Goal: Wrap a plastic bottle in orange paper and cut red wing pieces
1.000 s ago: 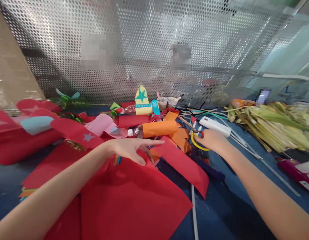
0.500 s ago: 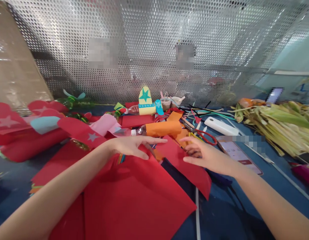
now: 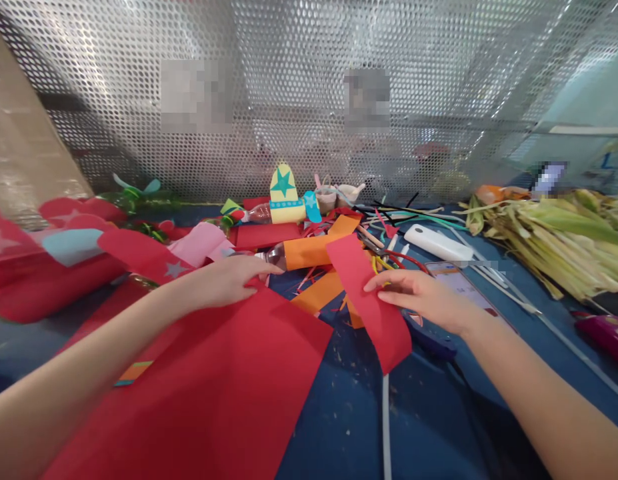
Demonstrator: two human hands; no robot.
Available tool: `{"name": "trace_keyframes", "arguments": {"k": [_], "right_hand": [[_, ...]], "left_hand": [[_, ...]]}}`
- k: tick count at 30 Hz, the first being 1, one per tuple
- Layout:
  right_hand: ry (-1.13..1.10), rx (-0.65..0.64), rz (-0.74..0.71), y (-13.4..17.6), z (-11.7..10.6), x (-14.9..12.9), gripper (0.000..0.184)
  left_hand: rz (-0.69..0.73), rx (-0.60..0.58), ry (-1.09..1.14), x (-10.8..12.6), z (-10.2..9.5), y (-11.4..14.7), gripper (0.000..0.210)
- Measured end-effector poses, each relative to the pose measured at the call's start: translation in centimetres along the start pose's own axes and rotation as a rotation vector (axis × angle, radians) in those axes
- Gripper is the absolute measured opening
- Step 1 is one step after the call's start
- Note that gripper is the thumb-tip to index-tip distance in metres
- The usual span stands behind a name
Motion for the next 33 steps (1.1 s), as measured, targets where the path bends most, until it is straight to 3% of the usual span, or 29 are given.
{"name": "trace_keyframes", "arguments": {"k": [2,4,5,8,9,12,15,20,23,28,33], "right_hand": [[-0.043,-0.049,-0.029,0.3,0.9,-0.4,0.025],[-0.068,-0.085,-0.070,0.7,2.0,-0.8,0.026],[-0.075,-0.095,-0.089,0.9,2.7,-0.9,0.026],[-0.086,-0.095,-0.117,1.5,4.6,-1.0,0.027],[-0.084,-0.084,-0.117,1.6,5.1,-0.9,0.028],[-0.013,-0.076,-0.107,2.0,6.3,-0.4,0.032],[0.120,-0.152,-0.077,2.3,7.1,0.1,0.036],[0.228,-0.221,0.003,2.9,6.7,-0.5,0.023],[0.359,-0.243,-0.008,3.8,5.3,-1.5,0.018],[0.585,-0.460,-0.112,6.5,4.6,-2.0,0.008],[0.717,-0.328,-0.094,8.4,4.6,-0.8,0.013]], "left_hand": [[-0.003,0.190,-0.013,1.1,0.3,0.5,0.035],[0.001,0.297,0.198,2.9,1.0,1.1,0.033],[-0.032,0.269,0.377,3.9,1.7,1.3,0.037],[-0.117,-0.061,0.985,6.8,5.1,1.5,0.046],[-0.176,-0.078,1.094,7.3,6.1,1.5,0.046],[-0.246,0.034,1.217,7.7,8.6,1.4,0.040],[-0.277,0.148,1.230,7.2,9.8,1.4,0.036],[-0.269,0.202,1.187,6.9,10.0,1.4,0.036],[-0.275,0.286,1.099,7.1,10.0,1.7,0.049],[-0.227,0.384,0.902,7.2,10.6,2.3,0.075],[-0.151,0.434,0.823,7.1,10.7,2.2,0.071]]}}
Point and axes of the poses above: each hand's wrist, its own y-axis away from the middle knuckle, its own z-axis out of the palm, x = y × z, the point moved 3 cm from there along -y, towards the middle knuckle, and after that the axes turned 6 degrees about x, right-handed, at the moved point
